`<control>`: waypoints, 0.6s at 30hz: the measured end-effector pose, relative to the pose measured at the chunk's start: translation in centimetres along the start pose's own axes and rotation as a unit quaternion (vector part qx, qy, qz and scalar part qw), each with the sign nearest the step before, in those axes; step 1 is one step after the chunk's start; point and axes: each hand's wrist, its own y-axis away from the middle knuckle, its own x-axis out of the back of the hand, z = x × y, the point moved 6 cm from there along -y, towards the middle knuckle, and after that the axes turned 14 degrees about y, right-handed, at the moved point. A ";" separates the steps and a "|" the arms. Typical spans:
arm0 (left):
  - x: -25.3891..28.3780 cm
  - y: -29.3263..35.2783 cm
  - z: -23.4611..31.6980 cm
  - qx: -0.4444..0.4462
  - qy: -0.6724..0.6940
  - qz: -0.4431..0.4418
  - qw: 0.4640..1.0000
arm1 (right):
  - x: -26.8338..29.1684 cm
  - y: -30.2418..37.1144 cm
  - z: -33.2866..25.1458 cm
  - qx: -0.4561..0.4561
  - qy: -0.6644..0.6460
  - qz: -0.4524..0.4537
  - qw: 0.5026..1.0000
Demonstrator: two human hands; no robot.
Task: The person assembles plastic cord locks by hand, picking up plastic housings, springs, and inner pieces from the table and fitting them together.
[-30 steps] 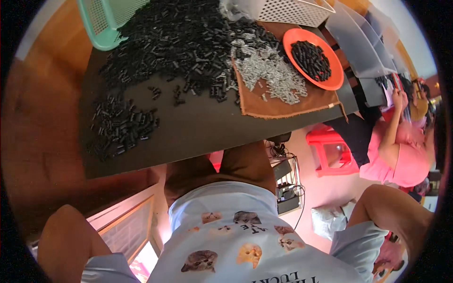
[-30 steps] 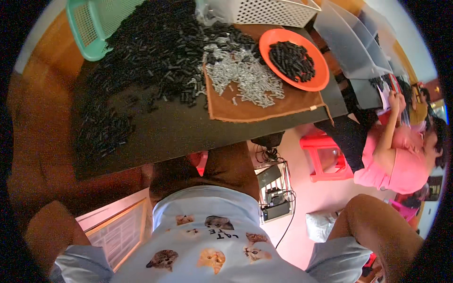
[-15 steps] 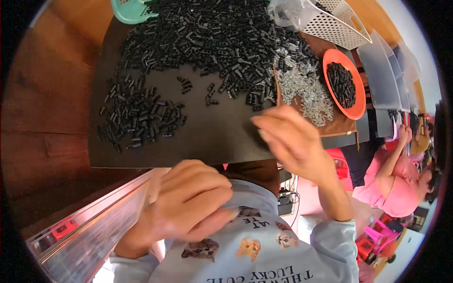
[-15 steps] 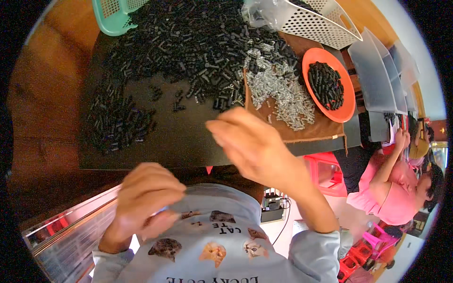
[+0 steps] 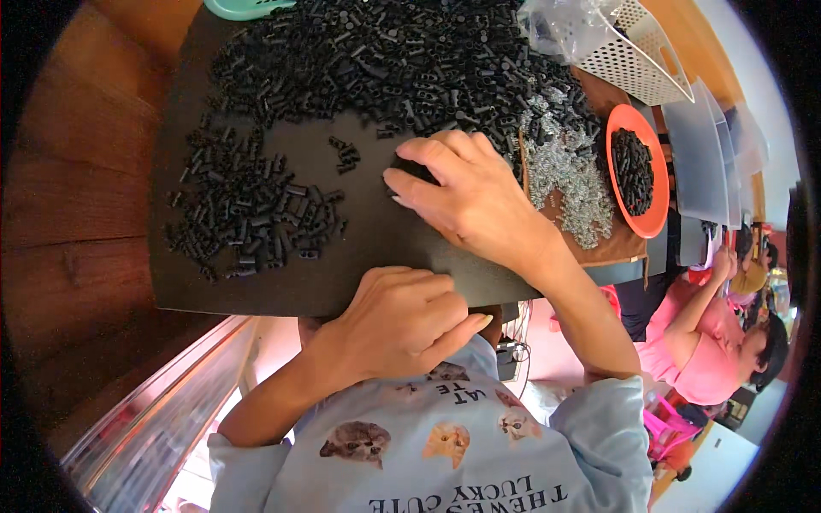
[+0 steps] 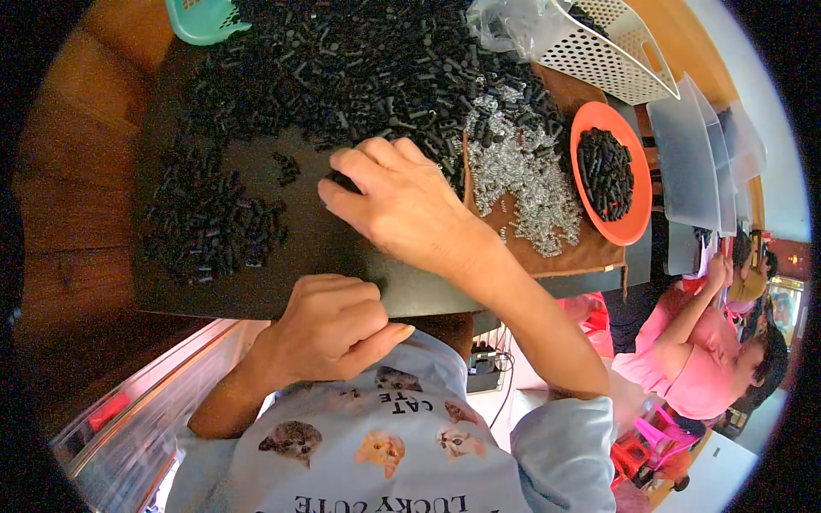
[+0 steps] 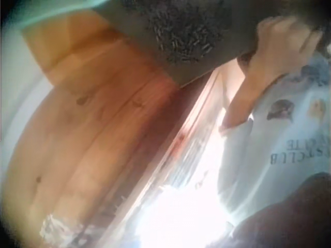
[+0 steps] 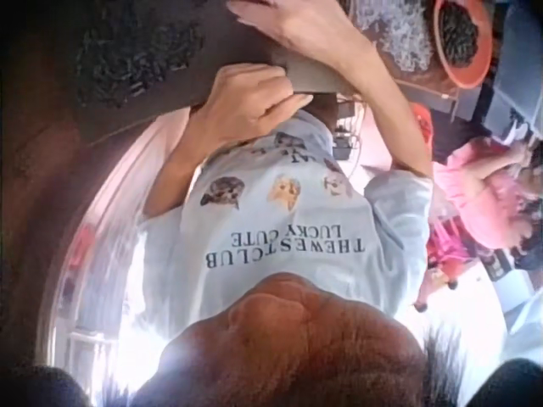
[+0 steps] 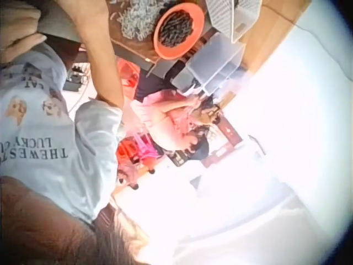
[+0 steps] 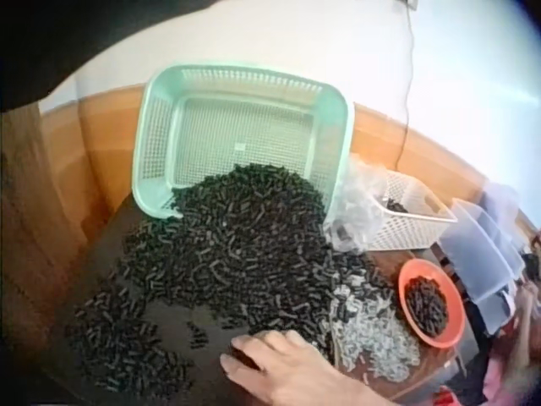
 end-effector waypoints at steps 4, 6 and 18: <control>-0.1 -0.4 -0.6 0.014 0.002 -0.013 1.000 | -0.3 -0.4 1.0 0.001 0.040 0.033 0.999; -0.2 -0.4 -0.8 0.026 0.002 -0.015 1.000 | -0.5 -0.5 1.4 -0.002 0.049 0.042 0.998; 0.1 -0.7 -1.0 0.041 0.004 -0.050 0.998 | 3.5 2.4 5.5 -0.087 0.001 0.060 0.994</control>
